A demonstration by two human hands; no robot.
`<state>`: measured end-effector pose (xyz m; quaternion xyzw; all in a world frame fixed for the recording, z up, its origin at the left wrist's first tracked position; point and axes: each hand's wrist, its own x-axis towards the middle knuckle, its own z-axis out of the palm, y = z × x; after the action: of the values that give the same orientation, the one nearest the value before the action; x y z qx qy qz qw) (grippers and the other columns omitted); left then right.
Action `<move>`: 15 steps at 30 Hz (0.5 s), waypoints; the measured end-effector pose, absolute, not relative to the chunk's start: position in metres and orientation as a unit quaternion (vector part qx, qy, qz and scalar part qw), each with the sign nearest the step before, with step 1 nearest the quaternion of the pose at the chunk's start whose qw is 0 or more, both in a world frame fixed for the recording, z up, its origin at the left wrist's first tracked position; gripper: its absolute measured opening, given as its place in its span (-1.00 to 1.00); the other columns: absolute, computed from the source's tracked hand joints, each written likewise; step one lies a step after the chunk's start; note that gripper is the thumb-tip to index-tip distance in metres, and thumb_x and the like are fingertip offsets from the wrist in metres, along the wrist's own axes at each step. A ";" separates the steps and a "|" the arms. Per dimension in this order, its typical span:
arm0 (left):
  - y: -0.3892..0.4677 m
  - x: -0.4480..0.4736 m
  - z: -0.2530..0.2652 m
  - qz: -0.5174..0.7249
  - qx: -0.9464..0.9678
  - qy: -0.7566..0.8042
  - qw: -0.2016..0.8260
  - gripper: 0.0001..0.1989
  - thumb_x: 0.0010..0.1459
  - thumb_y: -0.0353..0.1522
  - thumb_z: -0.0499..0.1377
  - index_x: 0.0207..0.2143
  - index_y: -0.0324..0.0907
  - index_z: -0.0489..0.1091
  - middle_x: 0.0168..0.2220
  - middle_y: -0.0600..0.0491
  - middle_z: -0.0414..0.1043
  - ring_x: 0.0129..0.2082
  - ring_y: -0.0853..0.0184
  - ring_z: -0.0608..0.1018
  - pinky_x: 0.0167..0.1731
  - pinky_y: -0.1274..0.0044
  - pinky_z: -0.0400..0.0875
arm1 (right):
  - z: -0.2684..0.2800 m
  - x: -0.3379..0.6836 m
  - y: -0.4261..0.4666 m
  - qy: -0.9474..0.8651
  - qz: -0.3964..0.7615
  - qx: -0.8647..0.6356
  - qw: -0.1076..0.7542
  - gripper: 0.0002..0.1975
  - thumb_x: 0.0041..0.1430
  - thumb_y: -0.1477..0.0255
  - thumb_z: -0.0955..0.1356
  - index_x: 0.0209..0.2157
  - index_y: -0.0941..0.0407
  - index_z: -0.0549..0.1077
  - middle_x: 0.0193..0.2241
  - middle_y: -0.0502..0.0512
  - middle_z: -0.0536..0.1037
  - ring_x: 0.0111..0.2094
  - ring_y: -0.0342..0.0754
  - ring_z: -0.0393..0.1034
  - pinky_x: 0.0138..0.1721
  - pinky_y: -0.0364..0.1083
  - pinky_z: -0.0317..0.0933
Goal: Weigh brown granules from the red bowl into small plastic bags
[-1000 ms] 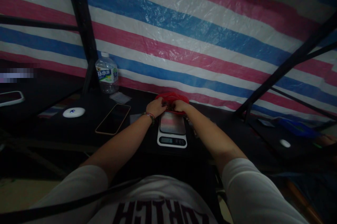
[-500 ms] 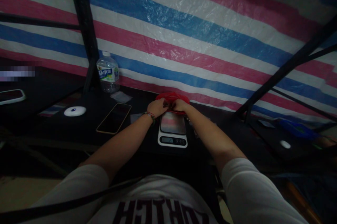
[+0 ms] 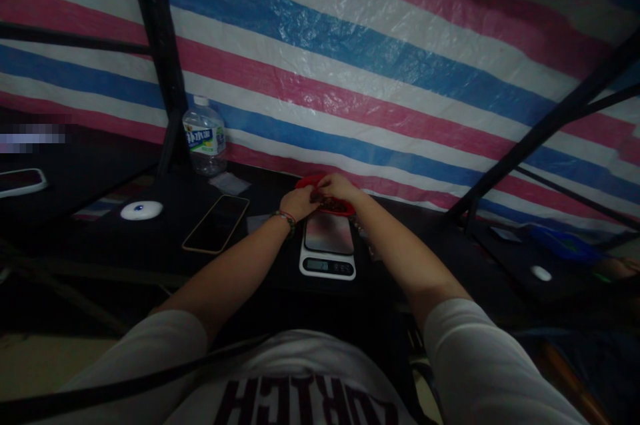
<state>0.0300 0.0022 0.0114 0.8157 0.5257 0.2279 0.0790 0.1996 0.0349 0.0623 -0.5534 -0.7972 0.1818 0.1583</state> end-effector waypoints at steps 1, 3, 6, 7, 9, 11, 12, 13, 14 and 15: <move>0.002 0.030 0.011 0.231 0.815 0.526 0.078 -0.58 0.10 -0.11 0.16 -0.04 -0.12 0.35 -0.14 -0.06 0.52 -0.15 0.16 0.56 -0.21 0.47 0.39 | 0.063 0.197 0.035 -0.801 0.187 -0.547 0.157 -0.74 -0.05 0.56 0.34 -0.29 0.20 0.60 -0.39 0.07 0.61 -0.41 -0.14 0.44 -0.40 -0.27 0.23; 0.003 0.029 0.010 0.237 0.814 0.524 0.079 -0.57 0.10 -0.11 0.16 -0.03 -0.13 0.34 -0.13 -0.08 0.52 -0.15 0.14 0.56 -0.22 0.46 0.40 | 0.063 0.193 0.034 -0.791 0.205 -0.553 0.166 -0.71 -0.06 0.61 0.31 -0.28 0.21 0.60 -0.37 0.08 0.62 -0.39 -0.14 0.45 -0.37 -0.26 0.26; 0.004 0.028 0.009 0.241 0.813 0.525 0.079 -0.58 0.10 -0.11 0.16 -0.05 -0.13 0.34 -0.14 -0.07 0.52 -0.16 0.13 0.57 -0.25 0.45 0.41 | 0.060 0.190 0.033 -0.741 0.269 -0.581 0.203 -0.61 -0.06 0.70 0.24 -0.21 0.23 0.56 -0.31 0.13 0.62 -0.40 -0.14 0.47 -0.37 -0.26 0.30; 0.005 0.028 0.008 0.243 0.812 0.525 0.076 -0.59 0.10 -0.12 0.16 -0.06 -0.13 0.34 -0.15 -0.07 0.52 -0.17 0.13 0.57 -0.26 0.45 0.41 | 0.060 0.190 0.032 -0.724 0.292 -0.587 0.215 -0.59 -0.06 0.72 0.22 -0.19 0.24 0.54 -0.29 0.15 0.62 -0.40 -0.14 0.48 -0.37 -0.25 0.32; 0.006 0.029 0.007 0.246 0.811 0.526 0.071 -0.59 0.09 -0.13 0.16 -0.07 -0.14 0.34 -0.17 -0.07 0.53 -0.19 0.13 0.57 -0.28 0.46 0.41 | 0.058 0.189 0.030 -0.706 0.327 -0.585 0.227 -0.55 -0.06 0.74 0.19 -0.17 0.23 0.52 -0.26 0.16 0.61 -0.41 -0.15 0.49 -0.37 -0.24 0.34; 0.007 0.030 0.006 0.248 0.810 0.526 0.070 -0.60 0.09 -0.13 0.17 -0.07 -0.14 0.35 -0.17 -0.06 0.53 -0.19 0.14 0.58 -0.28 0.47 0.40 | 0.058 0.188 0.028 -0.703 0.346 -0.578 0.229 -0.54 -0.05 0.75 0.18 -0.16 0.22 0.51 -0.25 0.16 0.61 -0.41 -0.15 0.49 -0.37 -0.23 0.35; 0.008 0.030 0.005 0.249 0.810 0.526 0.073 -0.60 0.09 -0.13 0.17 -0.08 -0.14 0.35 -0.17 -0.06 0.53 -0.19 0.14 0.58 -0.28 0.47 0.40 | 0.058 0.187 0.027 -0.706 0.349 -0.574 0.227 -0.54 -0.05 0.75 0.17 -0.16 0.21 0.50 -0.26 0.16 0.61 -0.41 -0.15 0.49 -0.38 -0.23 0.35; 0.008 0.030 0.005 0.249 0.809 0.526 0.076 -0.61 0.09 -0.13 0.17 -0.08 -0.13 0.35 -0.17 -0.06 0.53 -0.19 0.15 0.58 -0.28 0.47 0.40 | 0.058 0.187 0.027 -0.711 0.345 -0.570 0.224 -0.54 -0.05 0.74 0.17 -0.16 0.20 0.50 -0.26 0.15 0.61 -0.41 -0.14 0.49 -0.39 -0.23 0.35; 0.008 0.030 0.005 0.250 0.810 0.525 0.079 -0.60 0.09 -0.13 0.17 -0.08 -0.13 0.35 -0.17 -0.06 0.53 -0.19 0.15 0.57 -0.28 0.47 0.40 | 0.059 0.187 0.027 -0.718 0.334 -0.569 0.223 -0.53 -0.05 0.74 0.17 -0.15 0.20 0.50 -0.27 0.16 0.62 -0.41 -0.13 0.48 -0.39 -0.23 0.35; 0.008 0.030 0.005 0.251 0.810 0.524 0.082 -0.60 0.09 -0.12 0.17 -0.07 -0.13 0.35 -0.17 -0.06 0.53 -0.18 0.14 0.57 -0.28 0.47 0.40 | 0.059 0.187 0.027 -0.728 0.314 -0.570 0.217 -0.52 -0.06 0.74 0.17 -0.14 0.20 0.50 -0.27 0.16 0.62 -0.40 -0.13 0.49 -0.39 -0.23 0.34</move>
<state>0.0296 0.0082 0.0048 0.8100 0.5238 0.2505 0.0823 0.1874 0.0273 0.0593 -0.5698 -0.7279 0.3138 0.2171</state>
